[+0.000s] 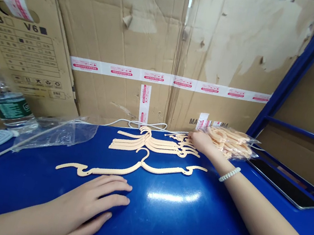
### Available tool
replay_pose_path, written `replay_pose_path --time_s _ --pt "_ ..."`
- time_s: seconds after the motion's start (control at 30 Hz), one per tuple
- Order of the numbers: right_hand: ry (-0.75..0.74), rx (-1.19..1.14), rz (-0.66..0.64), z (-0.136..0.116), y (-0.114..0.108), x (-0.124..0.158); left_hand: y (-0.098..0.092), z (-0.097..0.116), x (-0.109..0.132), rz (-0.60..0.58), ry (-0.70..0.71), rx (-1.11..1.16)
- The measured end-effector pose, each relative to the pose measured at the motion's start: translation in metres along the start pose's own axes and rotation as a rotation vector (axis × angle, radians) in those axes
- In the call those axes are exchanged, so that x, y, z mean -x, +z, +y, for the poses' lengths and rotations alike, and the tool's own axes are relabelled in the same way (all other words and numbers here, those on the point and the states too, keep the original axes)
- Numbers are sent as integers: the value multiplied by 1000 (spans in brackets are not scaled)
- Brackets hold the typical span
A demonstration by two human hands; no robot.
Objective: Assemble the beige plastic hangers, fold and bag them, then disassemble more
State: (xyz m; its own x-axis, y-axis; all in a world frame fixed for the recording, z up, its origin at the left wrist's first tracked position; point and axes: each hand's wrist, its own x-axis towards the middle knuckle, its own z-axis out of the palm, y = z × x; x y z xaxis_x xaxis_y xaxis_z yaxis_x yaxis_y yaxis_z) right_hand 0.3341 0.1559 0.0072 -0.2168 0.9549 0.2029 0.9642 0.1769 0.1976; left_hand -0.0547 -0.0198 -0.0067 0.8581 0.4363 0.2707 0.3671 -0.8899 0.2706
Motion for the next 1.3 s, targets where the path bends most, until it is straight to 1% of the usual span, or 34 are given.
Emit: replay_pose_path --time_s 0.1,0.2,0.23,0.3,0.37,0.43,0.47,0.5,0.53,0.6,0.63,0.7,0.77,0.83,0.87,0.93,1.0,1.07,1.17,1.3 --pt "9 -18 126 -3 -8 3 -2 -1 0 -29 14 21" --pt "-18 -67 288 -15 -21 10 -4 -1 -2 9 -7 122" --pt "-43 -90 338 -22 -26 13 -5 0 -4 42 -48 196" --pt "-121 -142 422 -43 -36 22 -6 0 -7 124 -217 429" --pt "-233 -195 482 -72 -46 34 -7 0 -11 183 -442 777" --pt "-374 -243 541 -104 -55 51 -7 1 -14 202 -615 1148" --pt "-521 -291 633 -119 -60 60 -7 2 -15 211 -666 1295" --pt "-654 -316 713 -133 -64 69 -7 2 -15 220 -699 1400" --pt "-743 -305 779 -145 -67 78 -7 3 -15 226 -719 1462" --pt "-913 -203 833 -162 -72 93 -5 6 -15 210 -718 1500" --pt "-942 -165 844 -168 -73 99 -4 7 -15 194 -714 1500" --pt "-960 -132 856 -175 -73 105 -2 9 -14 171 -719 1472" --pt "-963 -159 871 -176 -71 104 -1 10 -14 182 -735 1423" --pt "-950 -204 873 -171 -66 98 0 9 -13 204 -739 1360" --pt "-916 -225 855 -166 -63 93 0 8 -13 219 -732 1332" --pt "-788 -254 759 -151 -56 80 -2 5 -13 272 -718 1294" --pt "-634 -276 599 -133 -47 66 -4 0 -12 351 -723 1272" --pt "-500 -338 493 -116 -37 54 -7 -4 -12 438 -749 1258" --pt "-448 -359 419 -101 -25 44 -12 -7 -11 540 -789 1265" --pt "-442 -393 336 -101 -15 40 -19 -10 -11 645 -786 1284"
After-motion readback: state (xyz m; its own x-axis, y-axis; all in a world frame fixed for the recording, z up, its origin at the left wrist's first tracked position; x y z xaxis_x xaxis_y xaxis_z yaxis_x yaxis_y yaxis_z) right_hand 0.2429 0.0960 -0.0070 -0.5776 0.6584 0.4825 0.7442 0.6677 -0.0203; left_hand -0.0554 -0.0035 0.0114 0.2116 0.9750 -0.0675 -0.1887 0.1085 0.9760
